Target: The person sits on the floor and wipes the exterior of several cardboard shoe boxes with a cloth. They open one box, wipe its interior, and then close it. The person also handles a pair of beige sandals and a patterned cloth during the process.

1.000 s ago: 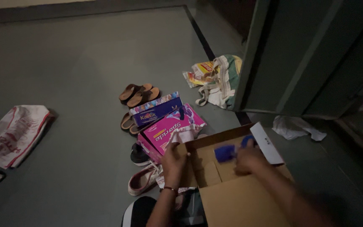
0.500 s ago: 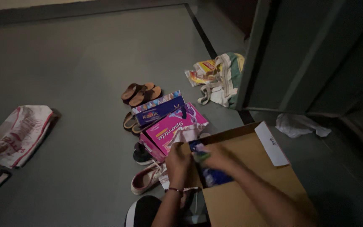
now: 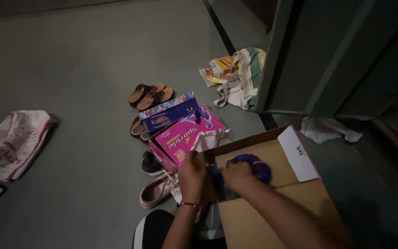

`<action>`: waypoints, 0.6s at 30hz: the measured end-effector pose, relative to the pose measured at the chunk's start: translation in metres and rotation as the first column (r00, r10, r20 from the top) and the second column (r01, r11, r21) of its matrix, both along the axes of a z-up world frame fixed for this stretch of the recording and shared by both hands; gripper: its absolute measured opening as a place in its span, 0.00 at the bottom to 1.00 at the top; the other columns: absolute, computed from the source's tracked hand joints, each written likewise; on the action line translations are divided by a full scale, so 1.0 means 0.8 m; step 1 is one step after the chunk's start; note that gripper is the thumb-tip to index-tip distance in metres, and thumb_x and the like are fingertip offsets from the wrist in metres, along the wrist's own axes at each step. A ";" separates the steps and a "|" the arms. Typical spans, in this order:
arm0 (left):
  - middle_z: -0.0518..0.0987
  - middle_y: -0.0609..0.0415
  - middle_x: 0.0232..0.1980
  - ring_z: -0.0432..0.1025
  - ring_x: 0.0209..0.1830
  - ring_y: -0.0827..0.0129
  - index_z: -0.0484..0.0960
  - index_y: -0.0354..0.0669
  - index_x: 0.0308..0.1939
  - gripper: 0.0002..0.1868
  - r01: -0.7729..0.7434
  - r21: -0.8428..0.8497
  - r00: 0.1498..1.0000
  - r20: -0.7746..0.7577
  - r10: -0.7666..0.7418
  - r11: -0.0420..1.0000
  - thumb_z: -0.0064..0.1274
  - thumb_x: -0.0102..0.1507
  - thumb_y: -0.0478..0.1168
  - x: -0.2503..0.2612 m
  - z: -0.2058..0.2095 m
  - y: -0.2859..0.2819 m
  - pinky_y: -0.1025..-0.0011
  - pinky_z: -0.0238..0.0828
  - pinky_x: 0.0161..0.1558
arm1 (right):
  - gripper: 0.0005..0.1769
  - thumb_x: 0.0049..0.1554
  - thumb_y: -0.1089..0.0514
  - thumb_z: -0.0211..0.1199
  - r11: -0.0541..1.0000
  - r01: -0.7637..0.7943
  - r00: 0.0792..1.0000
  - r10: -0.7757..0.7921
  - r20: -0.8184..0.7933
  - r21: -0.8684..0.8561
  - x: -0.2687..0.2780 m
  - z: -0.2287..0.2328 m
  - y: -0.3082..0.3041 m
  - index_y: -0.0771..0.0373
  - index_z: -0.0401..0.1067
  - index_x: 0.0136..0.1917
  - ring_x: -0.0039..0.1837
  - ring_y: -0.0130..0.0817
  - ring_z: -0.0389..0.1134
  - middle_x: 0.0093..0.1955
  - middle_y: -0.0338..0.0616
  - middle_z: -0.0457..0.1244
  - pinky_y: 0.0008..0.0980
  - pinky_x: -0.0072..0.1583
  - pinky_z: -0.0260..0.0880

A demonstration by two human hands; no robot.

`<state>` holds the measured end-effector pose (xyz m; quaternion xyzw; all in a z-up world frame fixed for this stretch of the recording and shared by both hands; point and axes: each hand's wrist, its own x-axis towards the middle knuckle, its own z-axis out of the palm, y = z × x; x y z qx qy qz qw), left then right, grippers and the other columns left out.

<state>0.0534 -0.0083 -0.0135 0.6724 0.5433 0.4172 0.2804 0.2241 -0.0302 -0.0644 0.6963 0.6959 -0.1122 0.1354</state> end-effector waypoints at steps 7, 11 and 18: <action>0.84 0.39 0.48 0.79 0.50 0.44 0.79 0.48 0.57 0.25 -0.016 -0.093 1.000 -0.013 0.015 0.996 0.65 0.55 0.43 -0.004 0.003 0.003 0.54 0.76 0.49 | 0.20 0.63 0.53 0.60 0.940 0.251 0.943 -0.184 0.277 -0.231 0.050 0.078 -0.007 0.57 0.72 0.68 0.71 0.58 0.64 0.75 0.52 0.57 0.63 0.62 0.70; 0.84 0.39 0.47 0.79 0.49 0.44 0.79 0.47 0.56 0.26 -0.022 -0.077 0.999 -0.025 0.020 0.997 0.66 0.55 0.43 -0.003 0.001 0.004 0.54 0.75 0.49 | 0.23 0.56 0.50 0.68 0.909 0.385 0.906 -0.340 0.251 -0.159 0.071 0.126 -0.018 0.60 0.76 0.63 0.68 0.52 0.69 0.69 0.52 0.66 0.53 0.63 0.72; 0.84 0.40 0.51 0.78 0.50 0.45 0.77 0.45 0.57 0.26 0.021 0.009 0.998 0.058 -0.022 1.000 0.65 0.57 0.45 -0.005 -0.012 -0.002 0.55 0.74 0.48 | 0.25 0.46 0.52 0.76 0.819 0.574 0.771 -0.537 -0.342 0.006 0.034 0.122 0.009 0.50 0.79 0.58 0.58 0.46 0.74 0.58 0.51 0.71 0.43 0.60 0.72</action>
